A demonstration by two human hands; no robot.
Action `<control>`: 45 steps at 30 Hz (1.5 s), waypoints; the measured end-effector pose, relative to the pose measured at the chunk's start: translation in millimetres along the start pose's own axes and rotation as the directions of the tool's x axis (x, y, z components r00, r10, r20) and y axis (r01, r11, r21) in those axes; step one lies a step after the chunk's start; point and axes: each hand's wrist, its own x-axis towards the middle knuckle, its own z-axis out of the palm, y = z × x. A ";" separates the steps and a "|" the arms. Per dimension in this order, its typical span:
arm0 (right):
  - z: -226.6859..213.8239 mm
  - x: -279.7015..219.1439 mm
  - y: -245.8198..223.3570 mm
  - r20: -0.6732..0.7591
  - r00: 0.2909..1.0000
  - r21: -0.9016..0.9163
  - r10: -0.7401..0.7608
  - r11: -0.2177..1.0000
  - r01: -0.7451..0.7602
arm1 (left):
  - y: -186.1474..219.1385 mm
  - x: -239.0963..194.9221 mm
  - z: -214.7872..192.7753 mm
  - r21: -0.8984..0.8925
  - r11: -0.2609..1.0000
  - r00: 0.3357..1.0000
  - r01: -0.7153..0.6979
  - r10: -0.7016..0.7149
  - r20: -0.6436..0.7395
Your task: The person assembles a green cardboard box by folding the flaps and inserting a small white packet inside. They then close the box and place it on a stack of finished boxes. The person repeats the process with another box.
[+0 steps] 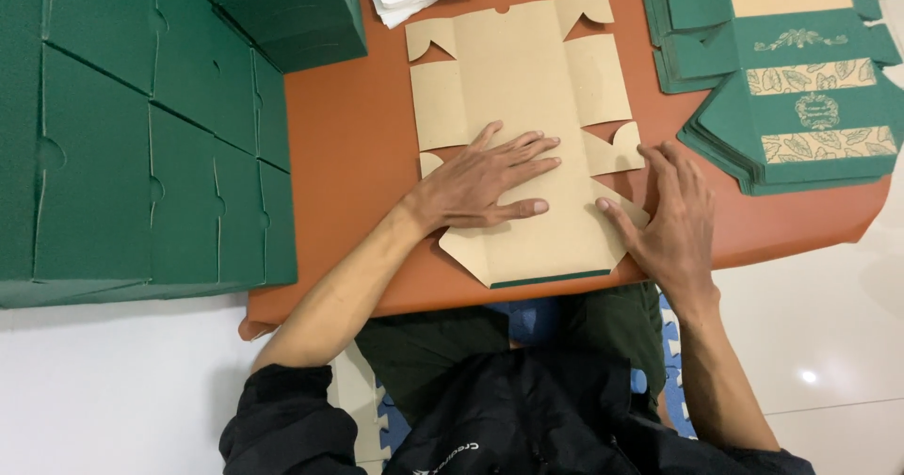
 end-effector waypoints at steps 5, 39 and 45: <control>-2.7 21.1 -8.7 0.052 0.998 0.076 0.033 0.996 -0.037 | -8.6 -2.2 -6.3 -0.016 0.997 0.990 -0.077 0.074 -0.123; 37.5 30.6 -14.4 0.322 0.919 -0.145 -0.228 0.947 0.286 | -12.3 -26.5 -48.4 -0.802 0.598 0.891 -0.004 -0.361 -0.274; 32.6 27.4 -28.2 0.369 0.877 -0.237 -0.308 0.881 0.410 | -8.6 -23.5 -47.7 -0.745 0.667 0.923 0.014 -0.295 -0.248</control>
